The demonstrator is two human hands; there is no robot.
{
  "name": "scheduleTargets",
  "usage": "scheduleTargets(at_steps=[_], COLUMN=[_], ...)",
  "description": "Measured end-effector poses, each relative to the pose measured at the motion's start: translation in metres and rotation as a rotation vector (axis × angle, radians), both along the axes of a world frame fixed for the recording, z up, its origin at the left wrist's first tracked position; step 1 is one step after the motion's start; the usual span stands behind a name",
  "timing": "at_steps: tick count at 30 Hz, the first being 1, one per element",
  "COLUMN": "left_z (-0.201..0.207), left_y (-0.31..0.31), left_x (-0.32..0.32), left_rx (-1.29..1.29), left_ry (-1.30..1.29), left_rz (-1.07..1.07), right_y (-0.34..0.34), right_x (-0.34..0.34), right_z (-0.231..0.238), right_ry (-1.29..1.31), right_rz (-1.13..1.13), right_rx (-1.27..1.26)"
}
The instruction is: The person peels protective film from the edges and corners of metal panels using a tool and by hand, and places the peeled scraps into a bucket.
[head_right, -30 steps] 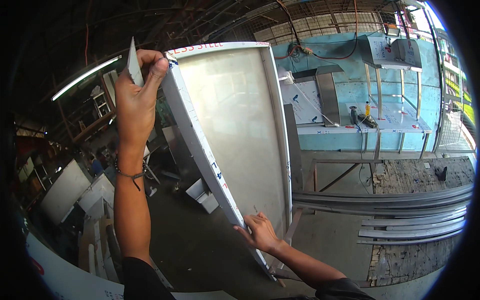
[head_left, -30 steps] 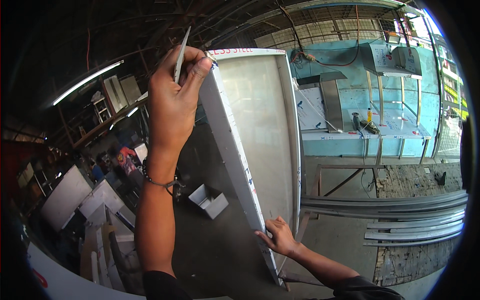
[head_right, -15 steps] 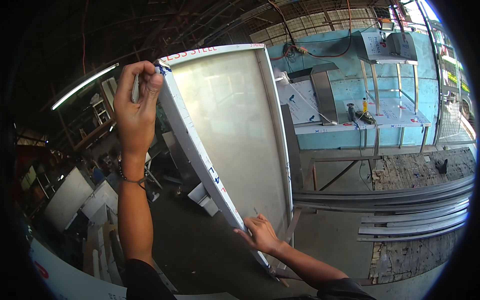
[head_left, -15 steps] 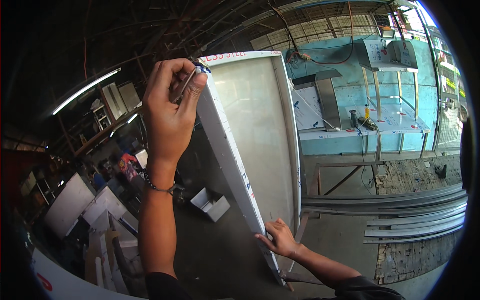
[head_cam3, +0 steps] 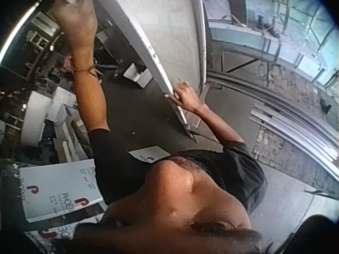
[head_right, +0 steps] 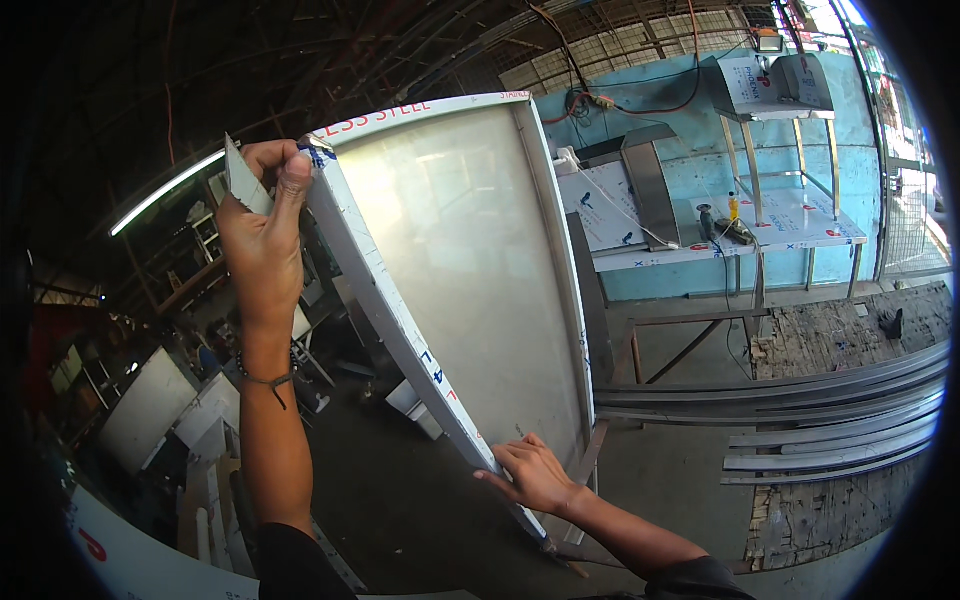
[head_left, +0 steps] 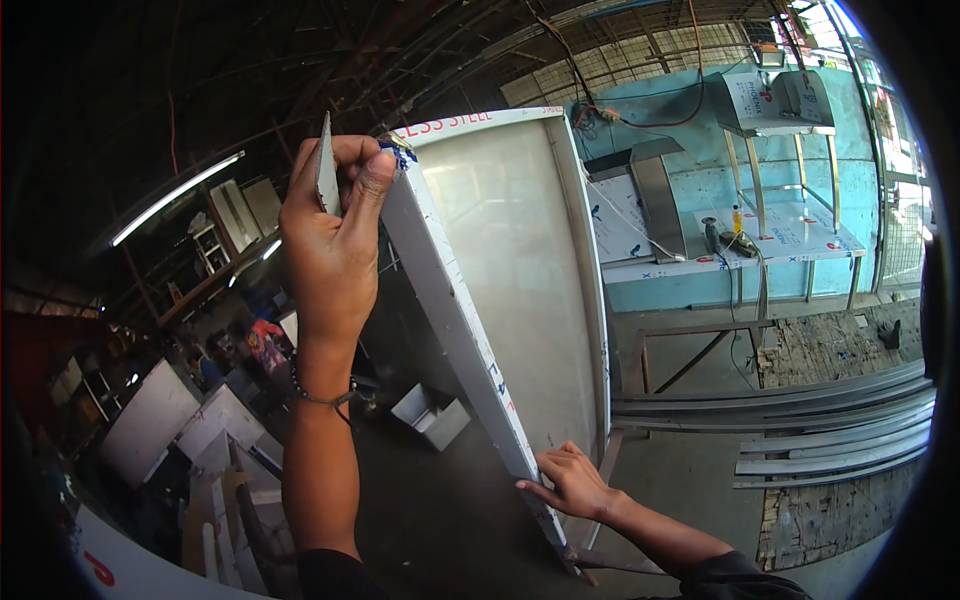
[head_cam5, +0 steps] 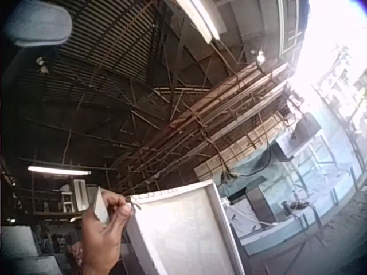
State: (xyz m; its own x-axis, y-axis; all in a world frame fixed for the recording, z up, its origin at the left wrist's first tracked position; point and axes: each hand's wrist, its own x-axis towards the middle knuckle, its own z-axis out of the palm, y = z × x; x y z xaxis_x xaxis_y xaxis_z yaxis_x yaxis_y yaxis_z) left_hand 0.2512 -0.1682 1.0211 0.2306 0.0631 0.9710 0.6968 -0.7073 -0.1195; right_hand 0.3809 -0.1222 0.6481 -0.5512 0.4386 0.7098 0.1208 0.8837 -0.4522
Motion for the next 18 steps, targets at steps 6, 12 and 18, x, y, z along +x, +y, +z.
scheduleTargets(at_steps=[6,12,18], left_z=[-0.009,-0.006,0.0], left_y=[0.003,0.004,-0.001], left_x=[0.017,0.01,0.004], left_rx=[0.058,0.035,-0.012], left_ry=[-0.114,-0.085,0.001], left_rz=[0.003,-0.033,-0.034], right_y=[0.001,0.002,0.002], right_x=[0.009,0.009,0.014], right_z=[0.001,0.003,0.014], right_ry=[-0.056,-0.074,-0.153], right_rz=[-0.001,0.003,0.013], right_rx=[0.023,0.031,0.03])
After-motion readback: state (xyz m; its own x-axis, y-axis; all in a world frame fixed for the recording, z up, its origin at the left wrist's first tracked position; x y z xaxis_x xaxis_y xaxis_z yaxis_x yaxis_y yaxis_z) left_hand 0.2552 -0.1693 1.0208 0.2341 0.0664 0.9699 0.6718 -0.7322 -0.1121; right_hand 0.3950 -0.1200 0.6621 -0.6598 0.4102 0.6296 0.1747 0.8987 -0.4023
